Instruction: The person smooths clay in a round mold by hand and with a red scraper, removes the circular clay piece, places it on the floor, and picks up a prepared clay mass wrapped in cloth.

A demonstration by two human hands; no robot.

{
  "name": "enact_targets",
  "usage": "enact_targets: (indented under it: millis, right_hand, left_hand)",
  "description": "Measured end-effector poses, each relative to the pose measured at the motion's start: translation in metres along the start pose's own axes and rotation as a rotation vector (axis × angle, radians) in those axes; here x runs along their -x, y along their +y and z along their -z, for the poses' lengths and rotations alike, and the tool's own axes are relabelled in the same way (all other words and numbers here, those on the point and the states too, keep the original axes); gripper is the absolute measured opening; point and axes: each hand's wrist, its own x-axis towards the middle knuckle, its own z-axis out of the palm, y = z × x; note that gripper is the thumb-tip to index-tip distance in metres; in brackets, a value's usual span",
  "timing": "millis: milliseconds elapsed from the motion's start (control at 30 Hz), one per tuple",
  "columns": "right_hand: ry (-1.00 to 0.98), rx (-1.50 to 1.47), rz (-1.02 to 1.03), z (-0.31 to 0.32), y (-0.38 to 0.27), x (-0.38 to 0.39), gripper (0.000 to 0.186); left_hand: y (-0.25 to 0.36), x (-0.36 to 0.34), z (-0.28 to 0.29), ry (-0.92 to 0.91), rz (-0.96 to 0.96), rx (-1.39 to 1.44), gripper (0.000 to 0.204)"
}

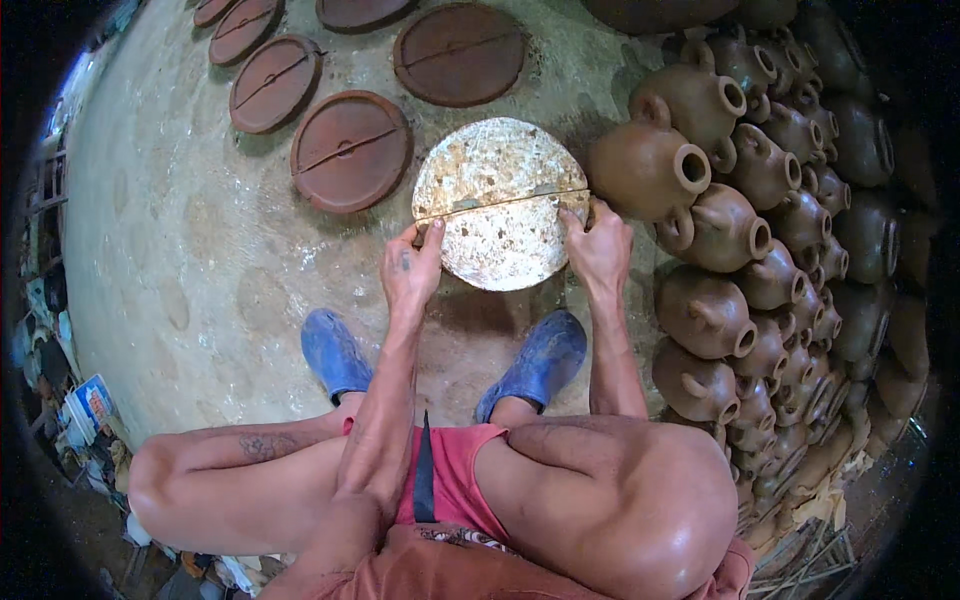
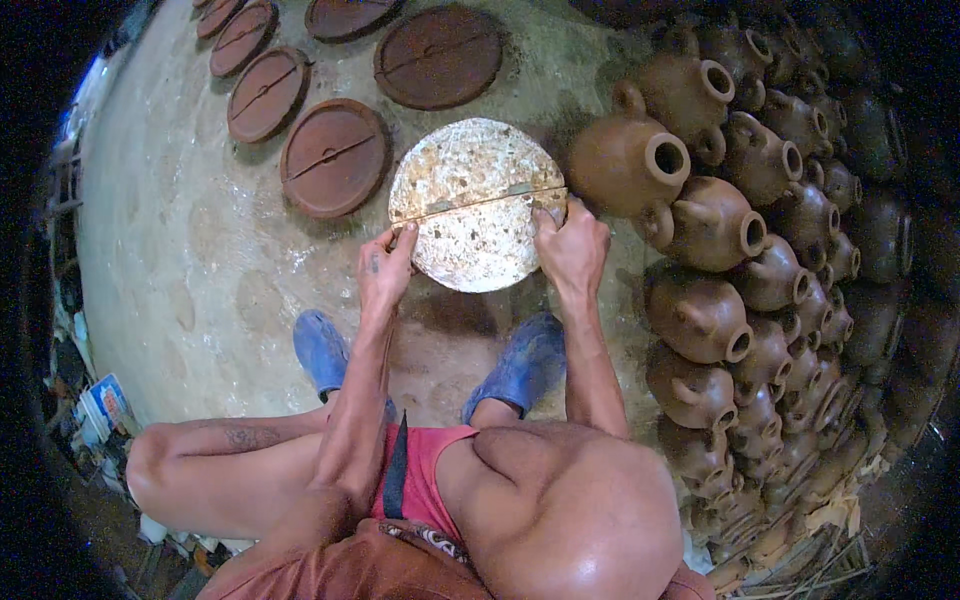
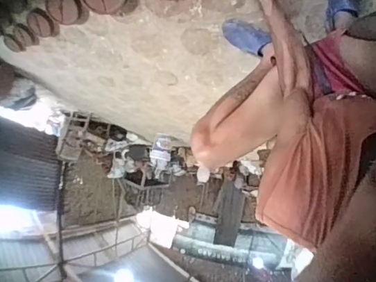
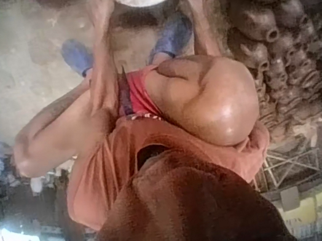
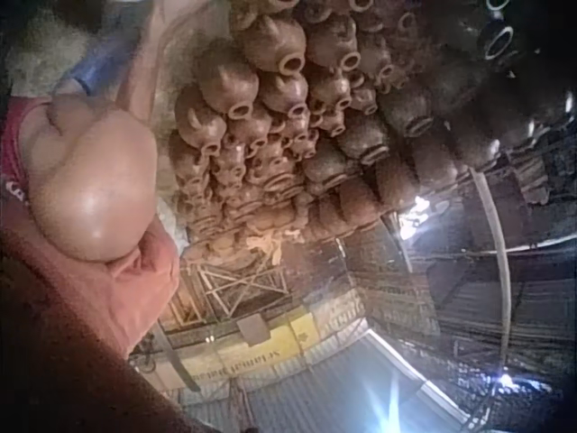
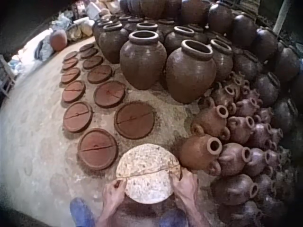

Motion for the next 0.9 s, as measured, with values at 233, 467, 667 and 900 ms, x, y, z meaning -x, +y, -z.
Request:
enact_targets:
  millis: [233,467,667,900]
  right_hand:
    - [0.033,0.010,0.042,0.005,-0.004,0.004,0.031]
    - [-0.017,-0.052,-0.026,-0.002,0.008,-0.003,0.029]
    - [-0.011,-0.130,-0.049,-0.001,0.015,0.001,0.036]
    - [0.017,-0.200,-0.052,-0.002,0.008,0.010,0.031]
  left_hand:
    - [-0.002,-0.002,0.001,0.028,-0.029,0.044,0.044]
    - [0.016,0.011,0.007,0.052,-0.025,0.016,0.047]
    - [0.024,0.023,0.008,0.067,0.002,0.004,0.064]
    - [-0.009,0.012,-0.003,0.069,-0.014,0.133,0.068]
